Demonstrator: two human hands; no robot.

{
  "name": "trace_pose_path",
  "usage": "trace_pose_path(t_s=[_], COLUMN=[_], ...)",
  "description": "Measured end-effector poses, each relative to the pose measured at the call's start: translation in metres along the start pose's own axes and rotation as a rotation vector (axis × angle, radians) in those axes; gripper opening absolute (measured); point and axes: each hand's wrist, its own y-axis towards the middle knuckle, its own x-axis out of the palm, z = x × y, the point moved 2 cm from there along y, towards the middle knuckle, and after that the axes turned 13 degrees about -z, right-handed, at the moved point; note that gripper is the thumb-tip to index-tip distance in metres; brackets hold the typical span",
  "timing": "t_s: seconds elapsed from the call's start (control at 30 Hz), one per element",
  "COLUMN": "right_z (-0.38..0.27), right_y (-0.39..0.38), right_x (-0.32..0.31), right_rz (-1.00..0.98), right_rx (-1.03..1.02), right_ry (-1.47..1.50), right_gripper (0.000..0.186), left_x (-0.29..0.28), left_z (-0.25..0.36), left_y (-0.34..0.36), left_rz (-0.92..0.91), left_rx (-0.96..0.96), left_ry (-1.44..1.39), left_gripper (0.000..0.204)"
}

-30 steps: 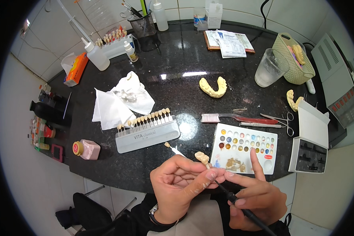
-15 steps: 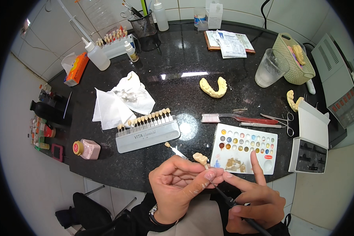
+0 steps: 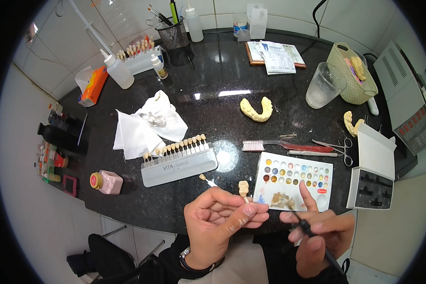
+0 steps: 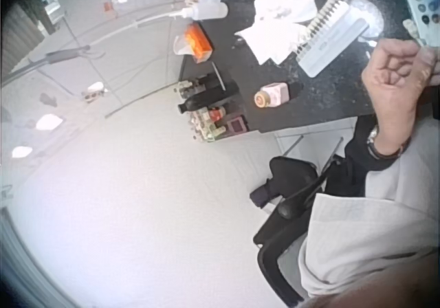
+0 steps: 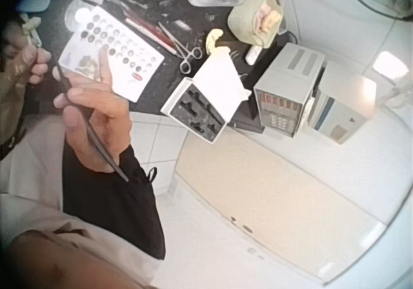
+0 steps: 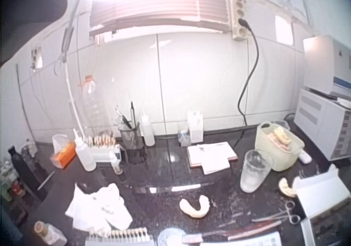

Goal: The person stains a dental bridge with a fine brush. They apply pigments from a palette to the surface of the bridge held in their hand and then place the bridge inside a dental furnace.

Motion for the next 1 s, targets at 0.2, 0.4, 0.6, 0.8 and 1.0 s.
trace_pose_path(t_s=[0.2,0.4,0.6,0.8,1.0], right_z=[0.02,0.017,0.019,0.021,0.01], right_y=[0.009,0.018,0.014,0.005,0.008], right_x=[0.008,0.018,0.021,-0.003,-0.007], right_rz=[0.015,-0.033,0.121,0.203,0.188], right_rx=[-0.01,0.03,0.07,0.036,0.058], right_ry=[-0.23,-0.207,0.015,-0.009,-0.127], right_gripper=[0.053,0.037,0.021,0.009,0.044], left_x=[0.005,-0.001,-0.003,0.009,0.008], left_z=[-0.005,-0.023,-0.028,-0.014,-0.012], left_y=[-0.003,-0.011,-0.013,-0.007,-0.007], left_rz=[0.019,0.049,0.052,0.013,0.019], left_rx=[0.035,0.28,0.411,0.162,0.076], left_ry=[0.003,0.084,0.2,-0.068,-0.086], left_gripper=[0.016,0.028,0.026,0.014,0.016])
